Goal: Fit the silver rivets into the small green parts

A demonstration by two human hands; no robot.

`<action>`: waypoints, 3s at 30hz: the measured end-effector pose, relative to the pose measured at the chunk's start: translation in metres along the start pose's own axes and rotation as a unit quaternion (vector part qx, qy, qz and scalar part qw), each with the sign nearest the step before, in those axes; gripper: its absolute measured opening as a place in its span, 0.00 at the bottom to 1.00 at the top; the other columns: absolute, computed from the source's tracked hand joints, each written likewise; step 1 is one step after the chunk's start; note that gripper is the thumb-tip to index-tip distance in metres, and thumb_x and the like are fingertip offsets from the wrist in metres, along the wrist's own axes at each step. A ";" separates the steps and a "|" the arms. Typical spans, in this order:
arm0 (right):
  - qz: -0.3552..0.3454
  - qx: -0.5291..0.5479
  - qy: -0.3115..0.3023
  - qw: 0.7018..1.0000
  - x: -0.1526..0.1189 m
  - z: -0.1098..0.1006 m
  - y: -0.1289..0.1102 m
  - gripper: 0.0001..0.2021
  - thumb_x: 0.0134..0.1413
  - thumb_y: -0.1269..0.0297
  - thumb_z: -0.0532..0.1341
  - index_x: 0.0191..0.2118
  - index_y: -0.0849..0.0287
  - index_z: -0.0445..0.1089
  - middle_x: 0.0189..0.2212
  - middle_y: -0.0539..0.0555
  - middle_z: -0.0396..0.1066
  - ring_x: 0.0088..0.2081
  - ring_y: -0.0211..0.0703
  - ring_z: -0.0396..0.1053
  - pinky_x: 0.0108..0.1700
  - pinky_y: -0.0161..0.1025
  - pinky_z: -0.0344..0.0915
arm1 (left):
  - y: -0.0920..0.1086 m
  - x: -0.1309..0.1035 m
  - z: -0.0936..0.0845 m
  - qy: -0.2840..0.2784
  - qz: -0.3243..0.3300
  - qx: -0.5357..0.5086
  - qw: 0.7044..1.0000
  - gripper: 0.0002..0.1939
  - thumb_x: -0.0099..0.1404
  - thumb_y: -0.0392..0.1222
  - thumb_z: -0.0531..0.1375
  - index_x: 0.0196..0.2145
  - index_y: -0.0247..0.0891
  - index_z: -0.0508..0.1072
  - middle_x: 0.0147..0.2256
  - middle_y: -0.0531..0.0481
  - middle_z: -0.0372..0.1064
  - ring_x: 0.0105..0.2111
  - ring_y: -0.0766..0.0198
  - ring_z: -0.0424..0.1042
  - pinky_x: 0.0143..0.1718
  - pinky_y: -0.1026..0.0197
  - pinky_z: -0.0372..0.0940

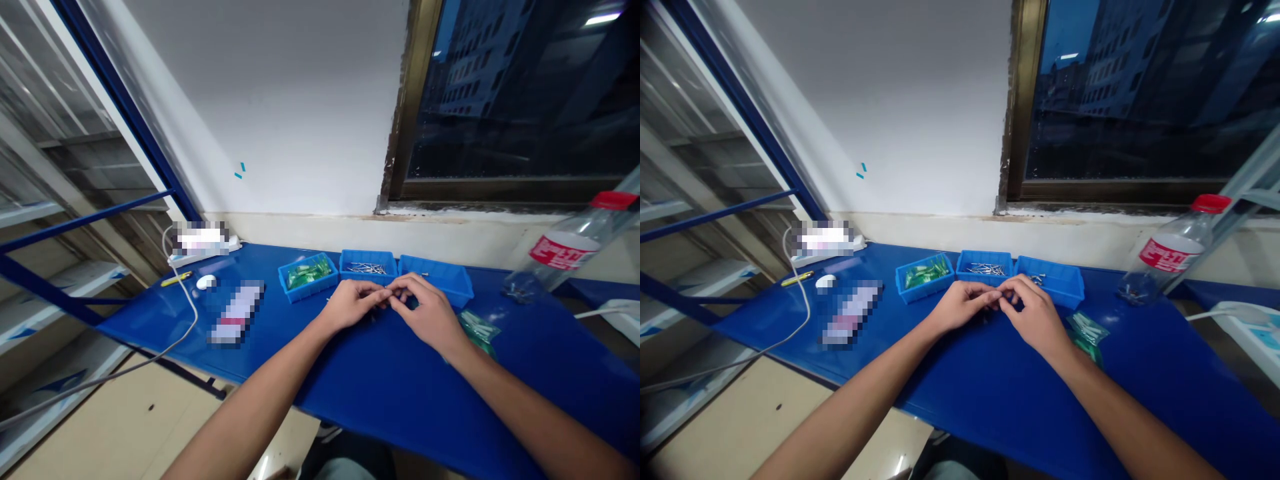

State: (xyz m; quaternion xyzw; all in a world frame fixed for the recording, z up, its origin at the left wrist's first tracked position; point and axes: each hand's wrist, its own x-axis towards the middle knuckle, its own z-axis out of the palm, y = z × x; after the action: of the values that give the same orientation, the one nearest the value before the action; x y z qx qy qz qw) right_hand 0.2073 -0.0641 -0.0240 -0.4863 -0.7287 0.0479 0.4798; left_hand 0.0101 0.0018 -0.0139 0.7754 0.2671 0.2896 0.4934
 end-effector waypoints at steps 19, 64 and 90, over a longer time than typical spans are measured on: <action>0.053 0.024 -0.016 0.998 -0.004 0.008 0.005 0.09 0.62 0.65 0.62 0.46 0.55 0.75 0.40 0.55 0.77 0.35 0.46 0.76 0.40 0.45 0.77 | -0.004 -0.001 0.001 0.075 0.026 0.048 0.996 0.20 0.64 0.35 0.66 0.54 0.34 0.77 0.41 0.44 0.84 0.40 0.58 0.83 0.46 0.58 0.76; 0.016 -0.169 0.125 0.978 0.013 -0.024 0.037 0.14 0.64 0.63 0.60 0.53 0.55 0.71 0.41 0.59 0.77 0.47 0.58 0.73 0.51 0.53 0.69 | -0.011 0.000 -0.005 -0.073 0.168 0.322 0.929 0.18 0.71 0.47 0.64 0.55 0.40 0.80 0.60 0.39 0.74 0.62 0.48 0.70 0.66 0.46 0.62; -0.011 -0.172 0.032 0.984 0.001 -0.004 0.024 0.08 0.67 0.61 0.61 0.48 0.54 0.73 0.40 0.55 0.78 0.48 0.56 0.70 0.53 0.53 0.65 | -0.015 0.000 -0.009 0.027 0.129 0.358 0.925 0.12 0.67 0.30 0.61 0.46 0.38 0.81 0.45 0.45 0.81 0.45 0.57 0.78 0.51 0.58 0.71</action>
State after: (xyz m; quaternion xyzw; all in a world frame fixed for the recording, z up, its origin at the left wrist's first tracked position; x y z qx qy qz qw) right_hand 0.2262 -0.0525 -0.0335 -0.5552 -0.7153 -0.0991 0.4126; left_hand 0.0018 0.0132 -0.0246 0.9201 0.2638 0.2566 0.1343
